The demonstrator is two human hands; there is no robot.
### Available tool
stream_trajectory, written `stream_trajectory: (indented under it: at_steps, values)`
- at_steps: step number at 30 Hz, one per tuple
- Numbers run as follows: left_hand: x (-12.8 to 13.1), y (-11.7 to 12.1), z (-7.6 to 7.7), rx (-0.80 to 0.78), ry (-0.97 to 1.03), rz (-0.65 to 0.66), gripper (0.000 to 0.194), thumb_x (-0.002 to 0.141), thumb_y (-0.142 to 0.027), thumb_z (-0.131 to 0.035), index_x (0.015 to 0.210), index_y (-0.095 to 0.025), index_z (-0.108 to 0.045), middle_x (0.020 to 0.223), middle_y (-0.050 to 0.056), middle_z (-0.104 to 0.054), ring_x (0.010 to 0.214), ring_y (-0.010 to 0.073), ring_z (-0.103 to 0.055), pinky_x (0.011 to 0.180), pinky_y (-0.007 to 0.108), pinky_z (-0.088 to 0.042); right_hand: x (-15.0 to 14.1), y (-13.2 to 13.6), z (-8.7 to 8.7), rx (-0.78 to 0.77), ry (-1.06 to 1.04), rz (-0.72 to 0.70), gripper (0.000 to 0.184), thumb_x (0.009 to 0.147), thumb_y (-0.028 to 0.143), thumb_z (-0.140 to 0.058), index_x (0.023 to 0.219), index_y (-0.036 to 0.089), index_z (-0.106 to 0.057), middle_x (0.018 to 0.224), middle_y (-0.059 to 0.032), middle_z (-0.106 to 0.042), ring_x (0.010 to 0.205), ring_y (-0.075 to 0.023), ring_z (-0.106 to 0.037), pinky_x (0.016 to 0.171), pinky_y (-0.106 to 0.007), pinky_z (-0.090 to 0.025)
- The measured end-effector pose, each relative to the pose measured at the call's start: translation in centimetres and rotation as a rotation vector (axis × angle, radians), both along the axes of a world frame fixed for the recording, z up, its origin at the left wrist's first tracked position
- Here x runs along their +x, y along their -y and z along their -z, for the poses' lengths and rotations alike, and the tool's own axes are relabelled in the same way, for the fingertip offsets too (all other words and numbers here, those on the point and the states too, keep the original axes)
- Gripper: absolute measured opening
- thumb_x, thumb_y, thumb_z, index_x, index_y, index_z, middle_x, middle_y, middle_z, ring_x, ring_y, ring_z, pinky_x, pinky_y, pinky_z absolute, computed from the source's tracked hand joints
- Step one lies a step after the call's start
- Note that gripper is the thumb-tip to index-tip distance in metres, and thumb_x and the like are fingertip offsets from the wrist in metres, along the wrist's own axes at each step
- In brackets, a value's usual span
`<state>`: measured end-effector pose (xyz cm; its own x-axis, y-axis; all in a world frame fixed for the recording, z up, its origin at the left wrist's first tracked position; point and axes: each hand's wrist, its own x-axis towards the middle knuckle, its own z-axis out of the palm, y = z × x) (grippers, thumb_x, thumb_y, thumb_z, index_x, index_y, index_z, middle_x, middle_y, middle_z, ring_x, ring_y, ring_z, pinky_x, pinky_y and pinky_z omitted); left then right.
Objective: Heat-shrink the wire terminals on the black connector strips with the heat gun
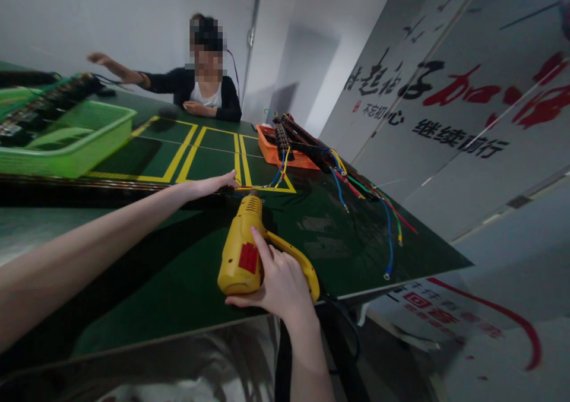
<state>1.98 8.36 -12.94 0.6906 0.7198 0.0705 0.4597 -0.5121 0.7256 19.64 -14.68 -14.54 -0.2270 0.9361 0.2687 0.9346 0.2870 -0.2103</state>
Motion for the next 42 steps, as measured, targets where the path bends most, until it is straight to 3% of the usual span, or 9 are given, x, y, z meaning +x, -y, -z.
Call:
stream_trajectory:
  at_steps: [10,15,22,29,35,42]
  values:
    - [-0.1,0.2,-0.1,-0.053,0.039,0.02,0.079,0.091,-0.057,-0.002,0.092,-0.019,-0.072,0.079,0.005,-0.07,0.083,0.0203,-0.058,0.079,0.03,-0.044,1.7,-0.3,0.4,0.055,0.053,0.164,0.118,0.056,0.063,-0.075,0.148,0.02,-0.014,0.116,-0.0122,-0.06,0.101,-0.0311,-0.06,0.085,-0.045,-0.048]
    - [-0.1,0.1,0.0,-0.056,0.049,0.015,0.079,0.09,-0.058,-0.003,0.092,-0.02,-0.072,0.08,0.005,-0.07,0.083,0.0204,-0.058,0.079,0.03,-0.044,1.2,0.2,0.5,0.064,0.06,0.151,0.117,0.057,0.064,-0.074,0.147,0.019,-0.015,0.119,-0.0132,-0.058,0.1,-0.0308,-0.06,0.084,-0.044,-0.049]
    - [-0.3,-0.2,0.2,-0.122,0.066,0.04,0.073,0.091,-0.054,-0.004,0.1,-0.018,-0.068,0.097,0.004,-0.069,0.093,0.0205,-0.056,0.089,0.031,-0.041,-1.1,1.1,0.6,0.08,0.039,0.095,0.121,0.056,0.068,-0.073,0.148,0.019,-0.012,0.115,-0.013,-0.059,0.099,-0.0307,-0.059,0.085,-0.045,-0.048]
    - [0.1,-0.3,0.3,-0.227,0.077,0.048,0.075,0.09,-0.056,-0.004,0.101,-0.013,-0.064,0.103,0.006,-0.066,0.096,0.0217,-0.054,0.091,0.031,-0.039,-3.2,1.4,0.5,-0.018,-0.024,-0.023,0.125,0.051,0.075,-0.07,0.148,0.022,-0.011,0.115,-0.0113,-0.058,0.1,-0.0304,-0.058,0.087,-0.045,-0.047]
    - [0.2,-0.7,0.8,-0.231,0.113,0.08,0.074,0.089,-0.057,-0.006,0.095,-0.014,-0.067,0.097,0.005,-0.067,0.093,0.0214,-0.055,0.091,0.031,-0.04,-2.9,1.0,0.4,-0.028,-0.03,-0.049,0.126,0.05,0.077,-0.069,0.148,0.023,-0.011,0.118,-0.0121,-0.058,0.099,-0.0299,-0.058,0.087,-0.044,-0.047]
    - [0.1,-1.3,1.2,-0.136,0.053,0.067,0.078,0.088,-0.061,-0.005,0.105,-0.016,-0.067,0.112,0.004,-0.065,0.102,0.0243,-0.054,0.097,0.034,-0.036,-2.0,0.9,0.3,-0.028,-0.03,-0.048,0.125,0.05,0.074,-0.071,0.148,0.025,-0.011,0.124,-0.0109,-0.056,0.102,-0.029,-0.058,0.086,-0.042,-0.047]
